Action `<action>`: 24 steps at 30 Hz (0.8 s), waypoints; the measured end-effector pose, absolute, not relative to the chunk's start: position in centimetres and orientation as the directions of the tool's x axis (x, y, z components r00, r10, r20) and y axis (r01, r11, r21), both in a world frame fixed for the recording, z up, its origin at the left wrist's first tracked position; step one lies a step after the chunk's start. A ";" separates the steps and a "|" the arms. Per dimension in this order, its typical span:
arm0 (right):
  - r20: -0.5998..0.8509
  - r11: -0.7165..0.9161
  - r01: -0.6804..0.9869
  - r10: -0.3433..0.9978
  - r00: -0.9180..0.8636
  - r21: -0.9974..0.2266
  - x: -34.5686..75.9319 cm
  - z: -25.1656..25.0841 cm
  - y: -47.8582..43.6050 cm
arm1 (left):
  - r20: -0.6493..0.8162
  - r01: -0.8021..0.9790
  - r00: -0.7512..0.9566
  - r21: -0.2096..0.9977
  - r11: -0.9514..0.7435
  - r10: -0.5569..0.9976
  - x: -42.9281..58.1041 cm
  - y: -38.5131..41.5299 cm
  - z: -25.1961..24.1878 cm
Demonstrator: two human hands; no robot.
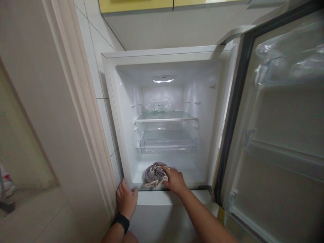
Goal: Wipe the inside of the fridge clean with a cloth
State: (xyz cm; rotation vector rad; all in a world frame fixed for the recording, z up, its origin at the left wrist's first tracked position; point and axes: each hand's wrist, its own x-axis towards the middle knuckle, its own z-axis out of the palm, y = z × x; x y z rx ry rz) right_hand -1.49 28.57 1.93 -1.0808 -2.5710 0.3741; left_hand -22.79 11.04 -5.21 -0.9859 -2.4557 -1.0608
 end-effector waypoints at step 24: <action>0.289 0.522 0.424 0.817 -0.499 -0.740 17.7 -4.1 16.8 | 0.202 0.046 -0.420 0.978 -0.201 0.885 -8.2 17.8 -2.1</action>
